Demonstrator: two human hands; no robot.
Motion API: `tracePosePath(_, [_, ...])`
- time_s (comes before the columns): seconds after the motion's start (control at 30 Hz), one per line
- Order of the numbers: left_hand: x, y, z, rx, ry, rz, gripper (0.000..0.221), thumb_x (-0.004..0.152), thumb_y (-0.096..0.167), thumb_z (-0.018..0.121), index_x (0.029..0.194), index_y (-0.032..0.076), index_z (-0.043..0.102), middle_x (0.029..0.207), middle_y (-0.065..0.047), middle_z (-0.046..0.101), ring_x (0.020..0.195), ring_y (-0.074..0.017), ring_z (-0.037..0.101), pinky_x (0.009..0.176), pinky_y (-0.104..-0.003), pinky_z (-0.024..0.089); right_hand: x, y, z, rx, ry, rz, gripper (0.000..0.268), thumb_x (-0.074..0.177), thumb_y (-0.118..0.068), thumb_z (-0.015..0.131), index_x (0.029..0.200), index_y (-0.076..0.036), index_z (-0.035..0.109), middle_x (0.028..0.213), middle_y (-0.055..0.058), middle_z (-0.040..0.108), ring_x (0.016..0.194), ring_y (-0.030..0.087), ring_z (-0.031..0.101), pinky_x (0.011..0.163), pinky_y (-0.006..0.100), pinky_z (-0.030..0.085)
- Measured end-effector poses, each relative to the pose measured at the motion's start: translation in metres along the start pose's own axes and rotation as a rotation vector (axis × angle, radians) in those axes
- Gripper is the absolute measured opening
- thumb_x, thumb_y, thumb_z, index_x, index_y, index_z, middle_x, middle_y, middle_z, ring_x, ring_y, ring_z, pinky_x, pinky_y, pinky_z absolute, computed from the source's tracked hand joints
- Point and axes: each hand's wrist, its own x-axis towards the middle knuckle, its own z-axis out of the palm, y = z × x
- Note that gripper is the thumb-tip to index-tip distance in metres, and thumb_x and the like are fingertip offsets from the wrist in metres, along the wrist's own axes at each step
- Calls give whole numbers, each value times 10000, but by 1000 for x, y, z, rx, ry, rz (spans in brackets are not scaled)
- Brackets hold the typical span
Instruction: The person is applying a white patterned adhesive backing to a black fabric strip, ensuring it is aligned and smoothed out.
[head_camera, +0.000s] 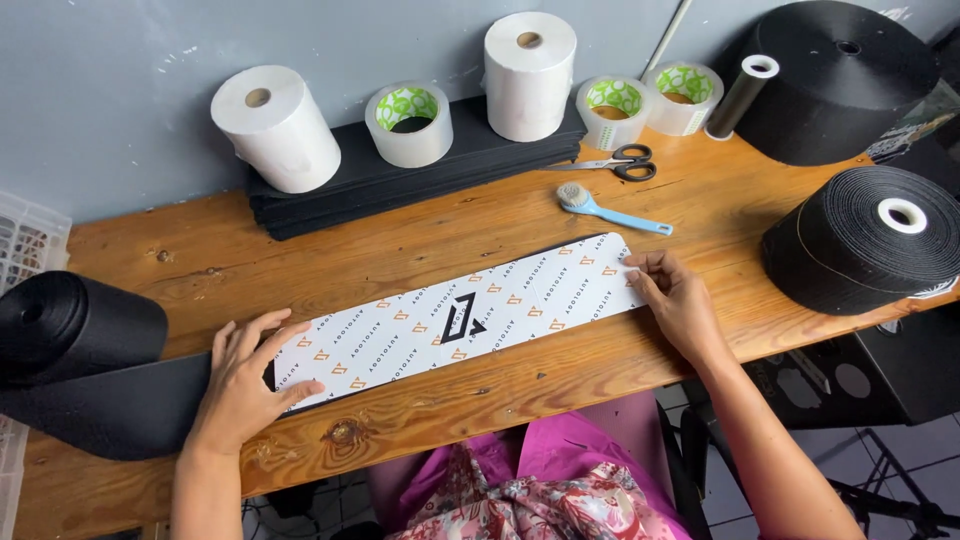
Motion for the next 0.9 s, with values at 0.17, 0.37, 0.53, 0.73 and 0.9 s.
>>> tracePosePath(0.17, [-1,4,-1,-8,-48,45,1026,645,747,687,1468,151,546,1542,-100,480,1359,-283,495,1212,-603,227,-1,-12,0,-15,21,0,221,996,-164,666,1204,-98,633,991,-8,700,833,59,613,718,219,474])
tracePosePath(0.37, [-7,12,3,-2,-97,71,898,777,569,712,1529,150,459,1595,-75,433,1454,-255,426,1202,-626,221,-2,-20,-3,-80,0,4,237,1011,-223,625,1211,-113,686,1172,-17,722,990,68,617,855,227,455])
tracePosePath(0.53, [-13,23,2,59,-94,53,845,831,636,612,1540,203,454,1605,-95,416,1472,-265,401,1202,-630,214,5,-1,0,157,-47,7,253,993,-99,631,1243,-63,649,1247,31,692,1076,72,618,915,200,487])
tracePosePath(0.73, [-17,27,4,71,-87,-2,776,862,562,600,1543,223,448,1614,-77,418,1499,-286,377,1214,-647,151,4,2,2,202,-25,18,238,978,-113,697,1207,-81,641,940,-17,647,848,34,574,741,168,462])
tracePosePath(0.9, [-20,25,6,134,-81,-27,738,844,556,603,1507,250,492,1634,-55,409,1498,-282,385,1197,-643,192,4,5,2,207,-15,23,166,973,-120,715,1124,-81,660,949,-11,678,830,27,586,740,155,470])
